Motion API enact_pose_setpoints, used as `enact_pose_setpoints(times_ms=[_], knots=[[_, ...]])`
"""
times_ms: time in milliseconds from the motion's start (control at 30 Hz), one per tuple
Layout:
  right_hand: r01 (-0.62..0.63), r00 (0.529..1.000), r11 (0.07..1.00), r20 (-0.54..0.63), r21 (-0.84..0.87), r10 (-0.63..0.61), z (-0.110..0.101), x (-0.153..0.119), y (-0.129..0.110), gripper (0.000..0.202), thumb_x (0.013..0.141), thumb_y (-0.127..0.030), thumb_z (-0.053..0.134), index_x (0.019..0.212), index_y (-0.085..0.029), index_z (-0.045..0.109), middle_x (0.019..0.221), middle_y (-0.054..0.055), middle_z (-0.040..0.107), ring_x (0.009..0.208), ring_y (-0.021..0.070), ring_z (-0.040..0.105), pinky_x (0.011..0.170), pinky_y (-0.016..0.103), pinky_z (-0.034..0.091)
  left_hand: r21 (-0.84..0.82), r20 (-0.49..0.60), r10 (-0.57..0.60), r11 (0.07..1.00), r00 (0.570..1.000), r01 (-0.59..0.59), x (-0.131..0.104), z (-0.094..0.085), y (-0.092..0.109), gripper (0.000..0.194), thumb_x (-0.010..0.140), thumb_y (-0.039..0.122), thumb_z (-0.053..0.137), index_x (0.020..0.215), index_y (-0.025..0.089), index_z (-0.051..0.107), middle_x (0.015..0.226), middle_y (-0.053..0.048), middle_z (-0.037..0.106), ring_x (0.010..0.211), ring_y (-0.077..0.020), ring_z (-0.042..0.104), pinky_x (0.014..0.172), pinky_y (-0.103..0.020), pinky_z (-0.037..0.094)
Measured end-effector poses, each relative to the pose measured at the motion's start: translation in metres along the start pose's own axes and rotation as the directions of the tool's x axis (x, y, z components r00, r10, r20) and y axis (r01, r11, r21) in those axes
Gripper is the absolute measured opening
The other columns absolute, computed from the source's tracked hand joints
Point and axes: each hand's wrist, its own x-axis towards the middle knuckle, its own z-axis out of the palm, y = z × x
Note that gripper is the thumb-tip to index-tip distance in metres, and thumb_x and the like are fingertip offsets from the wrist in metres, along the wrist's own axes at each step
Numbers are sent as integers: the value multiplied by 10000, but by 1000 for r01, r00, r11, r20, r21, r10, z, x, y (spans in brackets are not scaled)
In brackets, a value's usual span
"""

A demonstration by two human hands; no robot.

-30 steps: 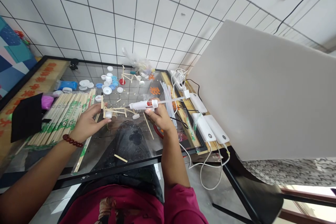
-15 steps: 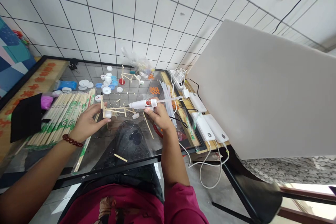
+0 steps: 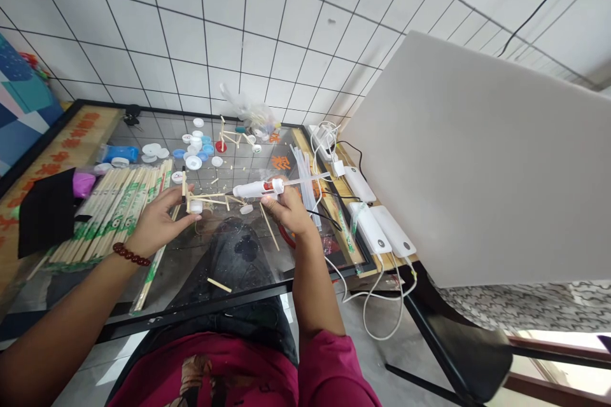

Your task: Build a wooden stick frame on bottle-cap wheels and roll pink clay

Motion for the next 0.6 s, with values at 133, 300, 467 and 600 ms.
enact_pose_setpoints(times_ms=[133,300,467,600], knots=[[-2,1000,1000,17,6,1,-2,-1,0,271,890,-456,704,1037,-237,641,974,26,664,912,230,613,885,372,476,8,-9,2,1000,1000,-2,0,1,-1,615,771,446,773,1330,207,679,1336,-117,686,1237,-321,671,1137,-491,522],[-5,1000,1000,16,9,5,-2,-2,1,268,888,-450,708,1041,-237,650,978,29,659,898,224,603,875,369,478,10,9,-26,1000,1000,26,0,0,-1,630,777,459,765,1348,211,668,1377,-123,665,1251,-332,663,1122,-511,530],[-37,999,998,-7,47,38,-1,-1,2,292,887,-474,706,1034,-240,613,895,9,635,862,219,600,842,362,498,0,24,-27,1000,999,27,-1,0,-2,635,789,474,752,1359,210,659,1393,-127,657,1303,-335,633,1112,-512,539],[-1,1000,1000,-25,28,2,0,0,5,287,885,-456,706,1049,-240,612,964,23,660,926,233,620,904,384,489,0,11,-10,1000,1000,10,0,1,-3,623,785,468,761,1346,217,666,1374,-125,668,1291,-334,641,1108,-515,545]])
